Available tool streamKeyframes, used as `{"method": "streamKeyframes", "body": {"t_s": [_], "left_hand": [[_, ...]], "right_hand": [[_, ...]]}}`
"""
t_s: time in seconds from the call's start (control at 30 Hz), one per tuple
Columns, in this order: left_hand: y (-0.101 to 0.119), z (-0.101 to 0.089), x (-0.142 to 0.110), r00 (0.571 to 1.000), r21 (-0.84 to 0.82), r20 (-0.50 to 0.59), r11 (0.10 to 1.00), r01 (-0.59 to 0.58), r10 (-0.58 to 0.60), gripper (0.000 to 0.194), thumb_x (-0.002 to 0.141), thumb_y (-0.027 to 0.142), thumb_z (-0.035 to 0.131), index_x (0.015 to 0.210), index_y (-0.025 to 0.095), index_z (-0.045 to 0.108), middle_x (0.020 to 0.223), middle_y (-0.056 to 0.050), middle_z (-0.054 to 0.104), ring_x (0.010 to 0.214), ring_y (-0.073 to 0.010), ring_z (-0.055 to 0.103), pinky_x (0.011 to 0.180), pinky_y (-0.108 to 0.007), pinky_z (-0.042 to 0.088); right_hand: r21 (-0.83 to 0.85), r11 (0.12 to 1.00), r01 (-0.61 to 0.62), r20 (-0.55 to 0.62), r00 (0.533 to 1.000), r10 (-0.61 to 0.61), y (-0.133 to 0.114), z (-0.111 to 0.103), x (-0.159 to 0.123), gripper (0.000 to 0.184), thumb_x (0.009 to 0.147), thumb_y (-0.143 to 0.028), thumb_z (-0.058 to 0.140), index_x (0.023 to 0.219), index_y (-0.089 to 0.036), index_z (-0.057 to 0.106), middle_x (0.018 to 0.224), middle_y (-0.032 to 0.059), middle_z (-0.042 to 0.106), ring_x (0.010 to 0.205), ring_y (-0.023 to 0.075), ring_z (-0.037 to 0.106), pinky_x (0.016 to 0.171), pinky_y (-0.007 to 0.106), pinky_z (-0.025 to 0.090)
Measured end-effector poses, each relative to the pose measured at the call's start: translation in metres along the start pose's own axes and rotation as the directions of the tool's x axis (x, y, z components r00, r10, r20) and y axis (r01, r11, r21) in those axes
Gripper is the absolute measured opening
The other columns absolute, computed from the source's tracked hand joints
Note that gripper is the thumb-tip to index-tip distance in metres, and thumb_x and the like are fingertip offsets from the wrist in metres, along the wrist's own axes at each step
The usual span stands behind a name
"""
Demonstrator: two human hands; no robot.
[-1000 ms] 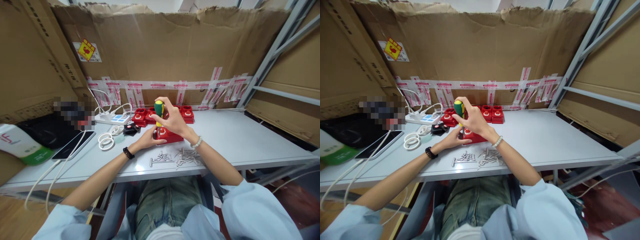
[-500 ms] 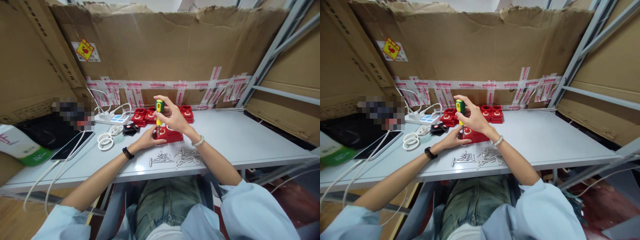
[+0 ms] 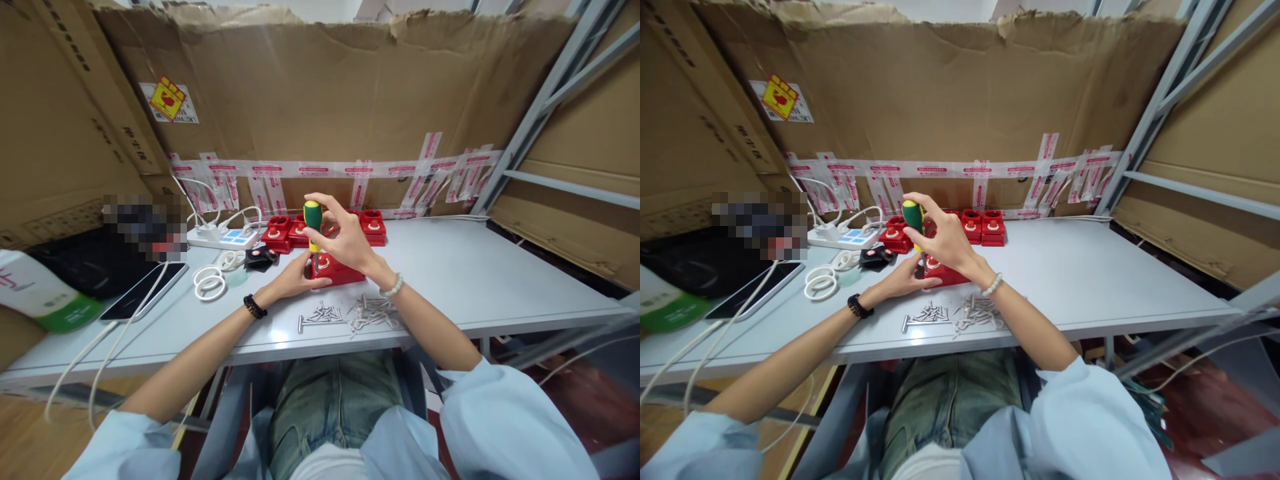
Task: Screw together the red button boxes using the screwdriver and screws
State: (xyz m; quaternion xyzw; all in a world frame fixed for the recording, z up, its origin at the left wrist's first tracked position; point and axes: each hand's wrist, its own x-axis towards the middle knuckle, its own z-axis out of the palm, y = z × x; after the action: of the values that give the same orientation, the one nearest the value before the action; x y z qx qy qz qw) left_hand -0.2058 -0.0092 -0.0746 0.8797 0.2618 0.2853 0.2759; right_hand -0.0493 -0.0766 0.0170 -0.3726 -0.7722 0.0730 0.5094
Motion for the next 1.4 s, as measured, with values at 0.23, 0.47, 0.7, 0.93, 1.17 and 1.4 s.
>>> {"method": "streamKeyframes", "body": {"t_s": [0.23, 0.47, 0.7, 0.93, 1.17, 1.4], "left_hand": [[0.017, -0.007, 0.000, 0.905, -0.002, -0.405, 0.990, -0.144, 0.131, 0.025, 0.082, 0.042, 0.066, 0.089, 0.018, 0.060, 0.092, -0.005, 0.068, 0.086, -0.0204, 0.059, 0.080, -0.034, 0.047], [0.022, -0.012, -0.004, 0.927, -0.005, -0.341, 0.986, -0.168, 0.156, 0.022, 0.087, 0.035, 0.061, 0.075, 0.017, 0.064, 0.073, -0.001, 0.067, 0.068, -0.0153, 0.057, 0.069, -0.029, 0.041], [0.025, -0.011, -0.004, 0.896, 0.032, -0.400, 0.980, -0.197, 0.193, 0.021, 0.083, 0.038, 0.067, 0.082, 0.018, 0.064, 0.079, -0.002, 0.067, 0.072, -0.0156, 0.056, 0.067, -0.028, 0.042], [0.015, -0.012, -0.003, 0.938, -0.121, -0.341, 0.987, -0.104, 0.057, 0.031, 0.083, 0.047, 0.066, 0.080, 0.016, 0.071, 0.079, -0.006, 0.073, 0.069, -0.0172, 0.060, 0.067, -0.030, 0.045], [0.019, -0.008, -0.002, 0.918, -0.122, -0.393, 0.986, -0.110, 0.053, 0.032, 0.079, 0.049, 0.072, 0.078, 0.018, 0.066, 0.074, -0.002, 0.069, 0.066, -0.0141, 0.056, 0.063, -0.027, 0.042], [0.016, -0.010, -0.003, 0.959, -0.259, -0.279, 0.959, -0.116, 0.041, 0.032, 0.081, 0.047, 0.071, 0.078, 0.015, 0.068, 0.077, -0.006, 0.072, 0.072, -0.0182, 0.064, 0.069, -0.031, 0.048]], "right_hand": [[-0.168, 0.985, -0.036, -0.098, 0.995, 0.020, -0.001, 0.014, -0.002, 0.045, 0.089, -0.039, 0.059, 0.130, -0.027, 0.044, 0.106, 0.0033, 0.063, 0.087, 0.0189, 0.062, 0.077, 0.034, 0.051], [0.155, 0.987, -0.043, 0.022, 0.999, 0.040, 0.003, 0.005, -0.002, 0.052, 0.090, -0.027, 0.050, 0.139, -0.026, 0.033, 0.103, 0.0024, 0.061, 0.094, 0.0170, 0.064, 0.080, 0.036, 0.055], [0.030, 0.998, -0.047, -0.026, 0.999, 0.048, 0.003, 0.011, -0.001, 0.055, 0.086, -0.036, 0.062, 0.136, -0.029, 0.041, 0.106, 0.0009, 0.061, 0.077, 0.0143, 0.059, 0.075, 0.034, 0.053], [0.103, 0.993, -0.048, 0.012, 0.999, 0.047, 0.003, 0.004, -0.001, 0.062, 0.086, -0.026, 0.053, 0.145, -0.025, 0.034, 0.110, 0.0031, 0.062, 0.091, 0.0165, 0.064, 0.084, 0.035, 0.054], [-0.042, 0.998, -0.050, -0.046, 0.998, 0.048, 0.004, 0.007, -0.002, 0.060, 0.082, -0.031, 0.063, 0.137, -0.030, 0.040, 0.123, 0.0041, 0.059, 0.090, 0.0193, 0.062, 0.081, 0.039, 0.054], [0.072, 0.996, -0.043, 0.027, 0.999, 0.041, 0.002, 0.003, -0.003, 0.060, 0.088, -0.026, 0.052, 0.145, -0.028, 0.031, 0.116, 0.0033, 0.061, 0.094, 0.0170, 0.064, 0.087, 0.038, 0.053]]}}
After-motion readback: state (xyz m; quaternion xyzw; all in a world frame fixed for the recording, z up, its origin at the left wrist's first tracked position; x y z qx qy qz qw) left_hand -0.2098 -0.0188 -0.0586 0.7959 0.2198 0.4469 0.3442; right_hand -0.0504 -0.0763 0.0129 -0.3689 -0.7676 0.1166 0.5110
